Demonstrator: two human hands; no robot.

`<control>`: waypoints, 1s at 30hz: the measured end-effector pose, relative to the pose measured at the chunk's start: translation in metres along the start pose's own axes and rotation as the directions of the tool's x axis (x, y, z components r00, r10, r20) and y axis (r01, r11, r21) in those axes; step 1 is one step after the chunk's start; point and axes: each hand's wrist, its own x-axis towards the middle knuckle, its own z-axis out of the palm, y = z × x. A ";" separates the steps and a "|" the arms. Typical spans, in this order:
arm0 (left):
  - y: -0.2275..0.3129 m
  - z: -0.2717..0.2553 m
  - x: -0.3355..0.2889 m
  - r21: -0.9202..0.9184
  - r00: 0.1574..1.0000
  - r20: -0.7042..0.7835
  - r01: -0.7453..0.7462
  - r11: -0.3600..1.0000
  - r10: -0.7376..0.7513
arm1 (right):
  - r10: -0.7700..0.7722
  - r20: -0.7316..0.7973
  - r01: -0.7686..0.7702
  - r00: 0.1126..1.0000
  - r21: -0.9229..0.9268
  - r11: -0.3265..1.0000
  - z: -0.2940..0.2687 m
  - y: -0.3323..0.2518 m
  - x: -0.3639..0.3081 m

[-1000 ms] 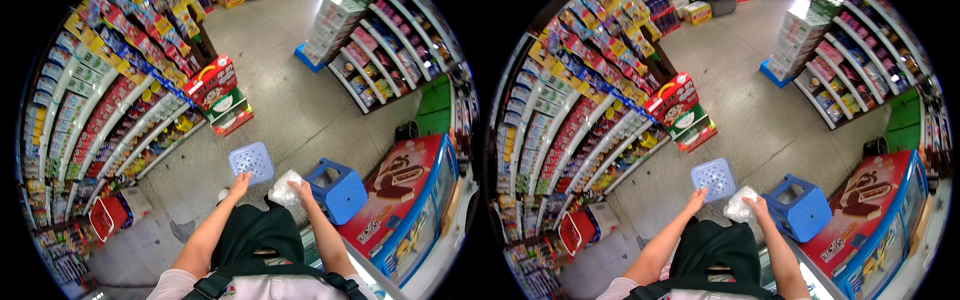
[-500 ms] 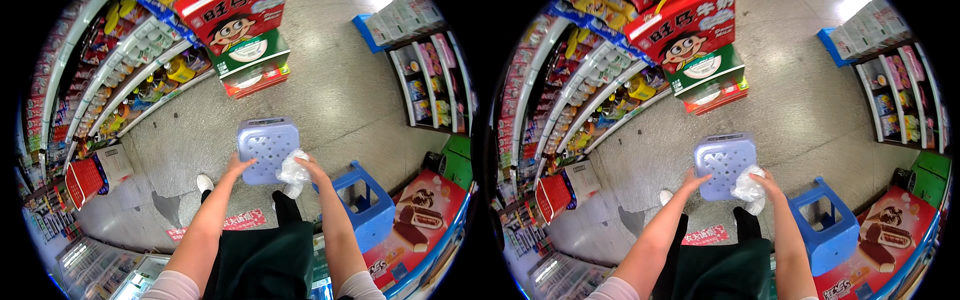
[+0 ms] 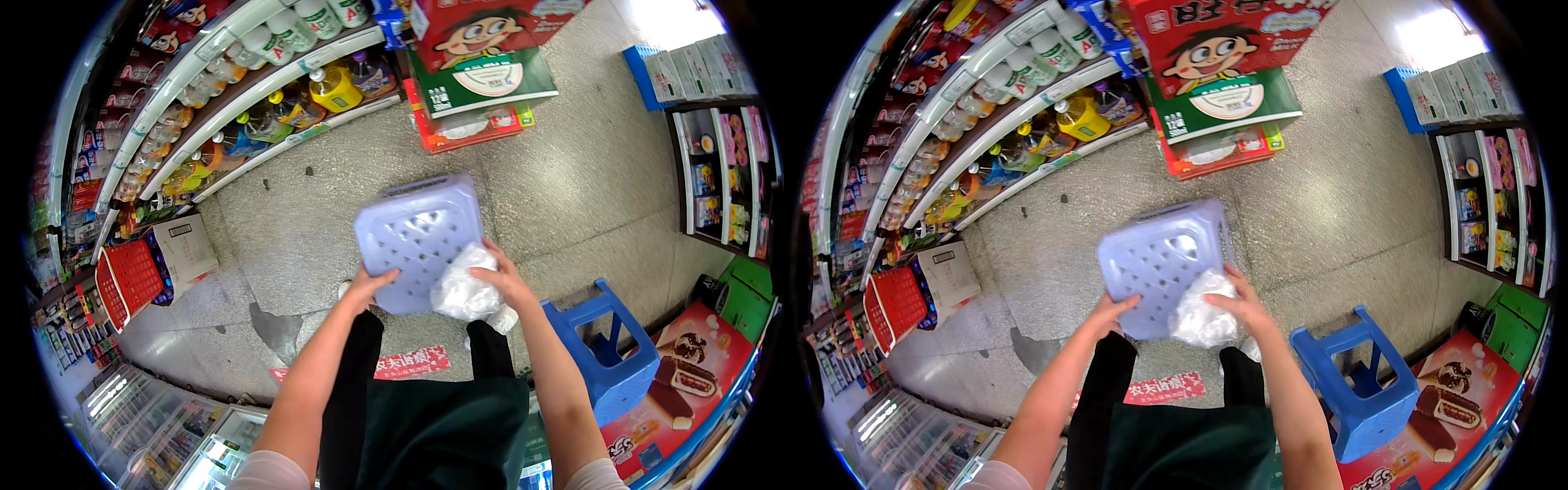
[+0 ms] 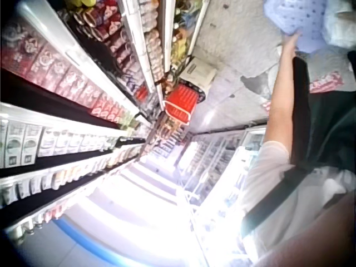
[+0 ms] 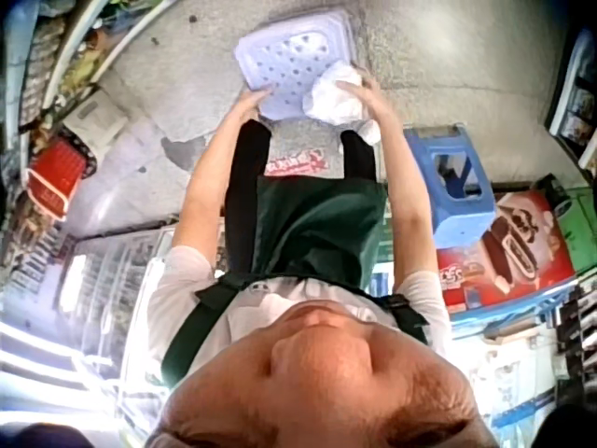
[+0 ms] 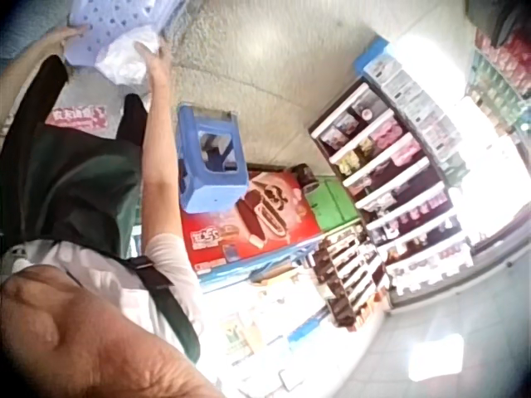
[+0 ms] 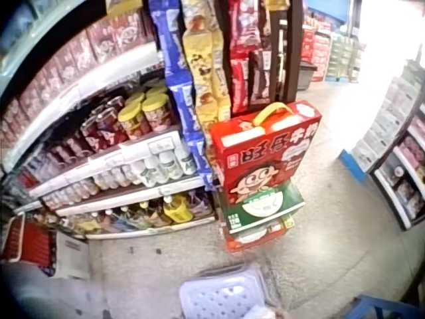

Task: The person walks through a convenience store aisle, discards a plastic bag, and then restocks a snack shelf. They pick up various snack items, align them, and place price tags on the shelf edge.

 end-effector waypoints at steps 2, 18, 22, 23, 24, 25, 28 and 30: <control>0.038 -0.033 -0.010 0.066 0.994 -0.092 0.063 0.996 -0.057 | -0.035 0.041 0.036 0.999 -0.019 0.999 0.037 -0.019 0.021; 0.133 -0.134 0.068 0.173 0.961 -0.274 0.018 0.985 0.031 | -0.179 -0.102 0.163 0.979 -0.148 0.975 0.154 -0.053 0.167; 0.103 -0.137 0.103 0.536 0.846 -0.363 -0.153 0.830 0.391 | -0.423 -0.251 0.377 0.871 -0.211 0.902 0.139 -0.017 0.157; 0.093 -0.133 0.098 0.685 0.758 -0.460 -0.029 0.728 0.462 | -0.407 -0.248 0.375 0.879 -0.167 0.912 0.140 -0.015 0.142; 0.082 -0.133 0.085 0.779 0.643 -0.535 0.127 0.614 0.547 | -0.300 -0.200 0.295 0.933 -0.054 0.954 0.148 -0.018 0.116; 0.076 -0.121 0.068 0.788 0.606 -0.534 0.103 0.607 0.590 | -0.194 -0.152 0.203 0.969 0.051 0.978 0.150 -0.020 0.086; 0.074 -0.048 0.020 0.845 0.587 -0.407 -0.049 0.533 0.700 | -0.101 -0.281 0.129 0.954 0.081 0.988 0.128 0.003 0.012; 0.068 0.010 -0.011 0.860 0.670 -0.273 -0.152 0.487 0.690 | -0.109 -0.356 0.182 0.928 0.179 0.967 0.107 0.024 -0.036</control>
